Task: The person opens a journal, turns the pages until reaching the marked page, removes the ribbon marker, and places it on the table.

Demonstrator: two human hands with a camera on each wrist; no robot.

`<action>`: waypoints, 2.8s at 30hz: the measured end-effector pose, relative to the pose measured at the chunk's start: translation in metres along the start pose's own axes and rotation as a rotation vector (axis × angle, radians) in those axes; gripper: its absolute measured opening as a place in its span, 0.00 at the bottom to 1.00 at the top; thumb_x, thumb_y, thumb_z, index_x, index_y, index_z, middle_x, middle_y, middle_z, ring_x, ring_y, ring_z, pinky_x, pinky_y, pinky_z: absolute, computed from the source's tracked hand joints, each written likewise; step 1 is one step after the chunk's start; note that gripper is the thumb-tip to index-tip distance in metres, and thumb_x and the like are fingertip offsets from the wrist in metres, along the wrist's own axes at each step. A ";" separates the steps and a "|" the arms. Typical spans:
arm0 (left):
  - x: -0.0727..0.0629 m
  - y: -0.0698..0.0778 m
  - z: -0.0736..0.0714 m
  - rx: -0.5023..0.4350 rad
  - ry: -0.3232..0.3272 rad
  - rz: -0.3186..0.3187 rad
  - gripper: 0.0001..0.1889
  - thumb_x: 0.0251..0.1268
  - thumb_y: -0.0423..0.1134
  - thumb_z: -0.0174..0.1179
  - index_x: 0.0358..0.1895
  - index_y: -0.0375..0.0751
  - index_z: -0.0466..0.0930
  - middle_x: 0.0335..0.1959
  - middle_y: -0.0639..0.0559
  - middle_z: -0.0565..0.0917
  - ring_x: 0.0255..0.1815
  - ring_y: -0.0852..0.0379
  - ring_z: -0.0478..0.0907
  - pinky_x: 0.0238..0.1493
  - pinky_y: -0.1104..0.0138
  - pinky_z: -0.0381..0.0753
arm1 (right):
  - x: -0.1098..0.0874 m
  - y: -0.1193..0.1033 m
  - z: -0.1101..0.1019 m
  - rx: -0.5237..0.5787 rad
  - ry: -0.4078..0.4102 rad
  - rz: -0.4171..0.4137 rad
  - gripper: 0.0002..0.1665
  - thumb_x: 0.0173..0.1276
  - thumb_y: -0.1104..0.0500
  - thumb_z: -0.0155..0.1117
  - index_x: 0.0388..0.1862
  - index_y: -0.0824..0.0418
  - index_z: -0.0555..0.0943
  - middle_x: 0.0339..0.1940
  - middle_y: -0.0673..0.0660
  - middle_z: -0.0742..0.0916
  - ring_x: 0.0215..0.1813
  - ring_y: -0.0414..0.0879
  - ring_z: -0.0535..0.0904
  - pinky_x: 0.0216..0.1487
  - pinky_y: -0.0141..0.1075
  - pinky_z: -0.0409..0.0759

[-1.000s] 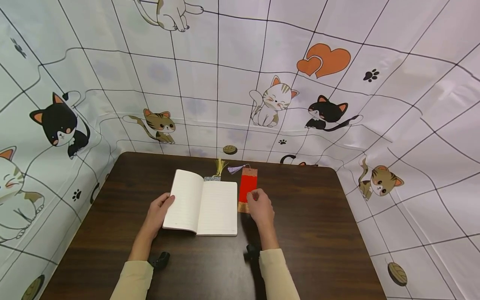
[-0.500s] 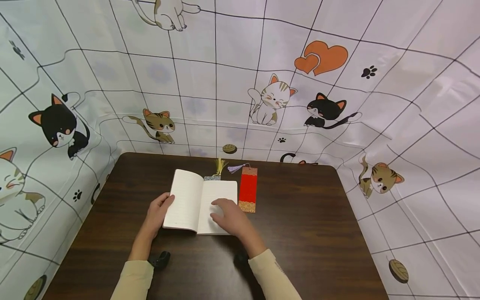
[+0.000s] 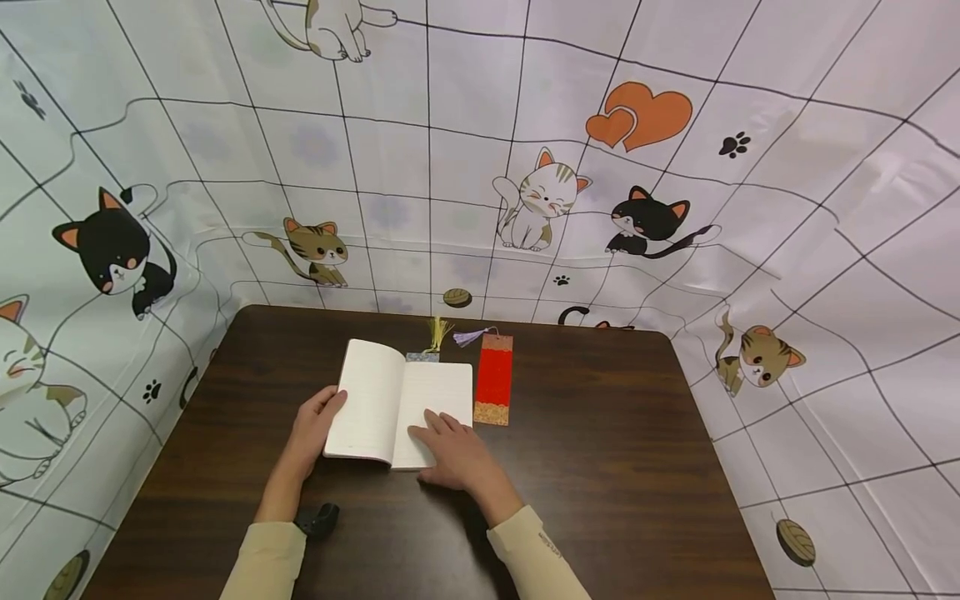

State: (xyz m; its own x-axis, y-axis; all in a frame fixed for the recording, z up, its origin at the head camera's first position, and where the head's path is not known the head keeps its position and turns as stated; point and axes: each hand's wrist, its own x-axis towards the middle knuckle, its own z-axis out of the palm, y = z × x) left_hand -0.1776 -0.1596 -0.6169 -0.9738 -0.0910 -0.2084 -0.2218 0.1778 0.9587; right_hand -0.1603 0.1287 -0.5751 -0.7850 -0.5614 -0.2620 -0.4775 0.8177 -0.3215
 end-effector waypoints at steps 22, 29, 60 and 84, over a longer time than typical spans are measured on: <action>0.002 0.002 -0.002 -0.043 -0.018 0.001 0.27 0.85 0.61 0.52 0.67 0.44 0.81 0.48 0.48 0.82 0.43 0.53 0.78 0.46 0.62 0.79 | 0.002 0.013 -0.004 0.097 0.020 -0.060 0.37 0.72 0.49 0.76 0.78 0.47 0.77 0.86 0.55 0.71 0.84 0.56 0.68 0.81 0.55 0.69; 0.003 0.000 -0.002 -0.047 -0.022 -0.004 0.27 0.85 0.62 0.52 0.67 0.44 0.80 0.48 0.48 0.82 0.42 0.53 0.79 0.45 0.62 0.80 | 0.001 0.013 -0.008 0.119 -0.001 -0.059 0.32 0.75 0.50 0.73 0.76 0.48 0.79 0.85 0.54 0.72 0.84 0.54 0.69 0.81 0.53 0.69; 0.004 0.002 -0.002 -0.038 -0.011 0.006 0.27 0.85 0.61 0.52 0.65 0.42 0.82 0.46 0.49 0.83 0.41 0.54 0.79 0.44 0.63 0.79 | -0.007 0.012 -0.003 0.475 0.564 0.129 0.73 0.59 0.70 0.81 0.91 0.43 0.46 0.93 0.51 0.50 0.87 0.61 0.62 0.66 0.57 0.82; 0.005 0.012 0.001 -0.069 -0.124 -0.020 0.35 0.88 0.61 0.47 0.80 0.38 0.70 0.67 0.36 0.82 0.53 0.58 0.83 0.55 0.67 0.80 | 0.003 -0.040 0.023 0.507 0.264 -0.087 0.40 0.80 0.61 0.60 0.86 0.36 0.64 0.87 0.51 0.67 0.78 0.53 0.75 0.75 0.55 0.76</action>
State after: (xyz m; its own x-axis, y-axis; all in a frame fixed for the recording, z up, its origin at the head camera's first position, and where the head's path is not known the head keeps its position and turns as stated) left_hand -0.1856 -0.1566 -0.6063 -0.9689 0.0283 -0.2459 -0.2416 0.1086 0.9643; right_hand -0.1348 0.0915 -0.5840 -0.8545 -0.5194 -0.0001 -0.3466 0.5704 -0.7447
